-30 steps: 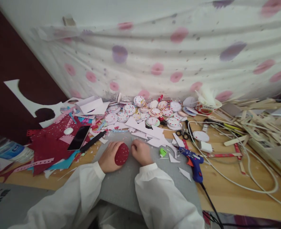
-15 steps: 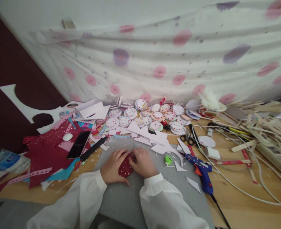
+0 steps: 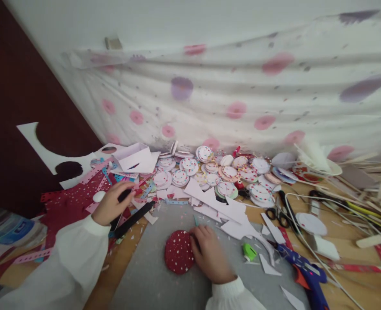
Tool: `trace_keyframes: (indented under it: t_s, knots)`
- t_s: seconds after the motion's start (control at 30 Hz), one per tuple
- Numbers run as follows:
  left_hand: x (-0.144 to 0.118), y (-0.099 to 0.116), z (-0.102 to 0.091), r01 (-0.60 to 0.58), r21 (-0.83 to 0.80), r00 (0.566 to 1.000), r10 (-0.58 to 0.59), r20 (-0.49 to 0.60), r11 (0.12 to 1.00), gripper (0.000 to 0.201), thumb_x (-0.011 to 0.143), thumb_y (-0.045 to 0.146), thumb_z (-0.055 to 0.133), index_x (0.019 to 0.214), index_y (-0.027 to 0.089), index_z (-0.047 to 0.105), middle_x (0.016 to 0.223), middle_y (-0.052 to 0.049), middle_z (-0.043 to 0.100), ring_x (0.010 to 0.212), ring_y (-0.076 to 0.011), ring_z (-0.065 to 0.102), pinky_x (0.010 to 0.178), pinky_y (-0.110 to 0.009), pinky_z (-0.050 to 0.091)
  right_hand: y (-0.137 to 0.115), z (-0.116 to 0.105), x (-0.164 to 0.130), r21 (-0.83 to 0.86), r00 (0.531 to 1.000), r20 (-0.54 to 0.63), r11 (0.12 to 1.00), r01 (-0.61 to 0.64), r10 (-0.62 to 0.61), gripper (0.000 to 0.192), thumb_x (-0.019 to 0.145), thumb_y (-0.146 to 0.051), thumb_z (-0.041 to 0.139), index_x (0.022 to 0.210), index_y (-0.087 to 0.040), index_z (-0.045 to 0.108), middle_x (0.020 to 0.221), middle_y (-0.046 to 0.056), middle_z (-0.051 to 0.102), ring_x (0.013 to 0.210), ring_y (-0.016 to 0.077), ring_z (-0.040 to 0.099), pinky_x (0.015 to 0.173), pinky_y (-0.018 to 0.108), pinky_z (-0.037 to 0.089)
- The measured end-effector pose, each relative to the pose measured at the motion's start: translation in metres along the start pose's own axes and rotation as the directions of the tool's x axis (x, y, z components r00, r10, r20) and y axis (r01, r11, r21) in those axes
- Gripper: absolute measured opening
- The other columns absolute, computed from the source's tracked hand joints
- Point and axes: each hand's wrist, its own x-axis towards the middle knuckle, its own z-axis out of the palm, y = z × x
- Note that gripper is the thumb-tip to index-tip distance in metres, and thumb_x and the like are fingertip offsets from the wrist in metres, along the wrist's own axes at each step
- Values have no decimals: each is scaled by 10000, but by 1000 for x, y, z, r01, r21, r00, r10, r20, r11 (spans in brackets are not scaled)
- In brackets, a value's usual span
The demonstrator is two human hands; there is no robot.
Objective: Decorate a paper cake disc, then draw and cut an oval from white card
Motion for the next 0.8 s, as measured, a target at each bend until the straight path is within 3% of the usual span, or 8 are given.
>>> trace_keyframes:
  t_s: [0.07, 0.13, 0.17, 0.23, 0.43, 0.6, 0.7, 0.8]
  knots:
    - [11, -24, -13, 243, -192, 960, -263, -90, 951, 186, 757, 259, 673, 932, 199, 694, 1023, -64, 674, 1054, -247, 602, 1043, -402, 418, 0, 1, -1, 13, 1000, 1, 1000, -2, 2, 199, 935, -154, 438, 970, -224, 621, 933, 73, 654, 897, 242, 595, 804, 404, 471]
    - [19, -45, -18, 477, -495, 823, -566, -38, 726, 225, 657, 176, 750, 876, 189, 697, 985, -41, 680, 1022, -216, 620, 1057, -358, 415, 1, 2, -1, 21, 1000, -13, 1000, -5, 6, 202, 930, -150, 443, 968, -234, 623, 938, 71, 659, 895, 242, 601, 799, 403, 477]
    - [22, -53, -17, 529, -557, 772, -635, 4, 640, 225, 652, 170, 758, 865, 176, 686, 939, -43, 688, 970, -209, 640, 1030, -365, 443, 1, 2, -1, 21, 1000, -21, 1000, -7, 7, 203, 926, -149, 446, 963, -238, 624, 936, 71, 661, 893, 243, 602, 793, 403, 481]
    - [30, -66, -12, 599, -631, 699, -706, 111, 494, 188, 684, 185, 753, 840, 140, 659, 852, -70, 701, 865, -212, 673, 945, -393, 510, 1, 2, -1, 19, 1000, -28, 1000, -10, 10, 201, 919, -150, 452, 952, -243, 627, 928, 72, 664, 884, 246, 604, 781, 405, 488]
    - [70, -74, 28, 690, -701, 562, -743, 363, 179, 102, 789, 156, 694, 752, 108, 612, 779, -145, 699, 755, -196, 695, 746, -312, 574, 0, 3, 1, 27, 1000, -20, 999, -18, 18, 222, 912, -134, 451, 964, -244, 637, 918, 64, 666, 872, 242, 609, 777, 404, 493]
    - [110, -62, 37, 632, -760, 566, -759, 321, 151, 149, 796, 142, 660, 687, 120, 560, 659, -73, 639, 520, -93, 583, 548, -204, 519, -1, 2, 1, 35, 999, -35, 999, -23, 25, 226, 916, -136, 456, 974, -247, 645, 914, 59, 659, 884, 235, 610, 784, 387, 489]
    - [122, -50, 16, 551, -796, 618, -764, 187, 251, 151, 804, 169, 579, 663, 130, 543, 587, -13, 576, 428, -47, 466, 441, -153, 424, -2, 2, 2, 30, 999, -32, 999, -29, 30, 224, 915, -131, 456, 967, -244, 642, 909, 59, 655, 877, 239, 604, 777, 392, 484]
    - [116, -39, -17, 464, -781, 684, -730, 17, 417, 175, 760, 224, 558, 610, 155, 499, 531, 20, 516, 394, -50, 389, 375, -164, 337, -1, 4, 1, 29, 999, -27, 999, -40, 40, 228, 922, -129, 447, 967, -245, 637, 913, 61, 653, 877, 243, 598, 773, 396, 480]
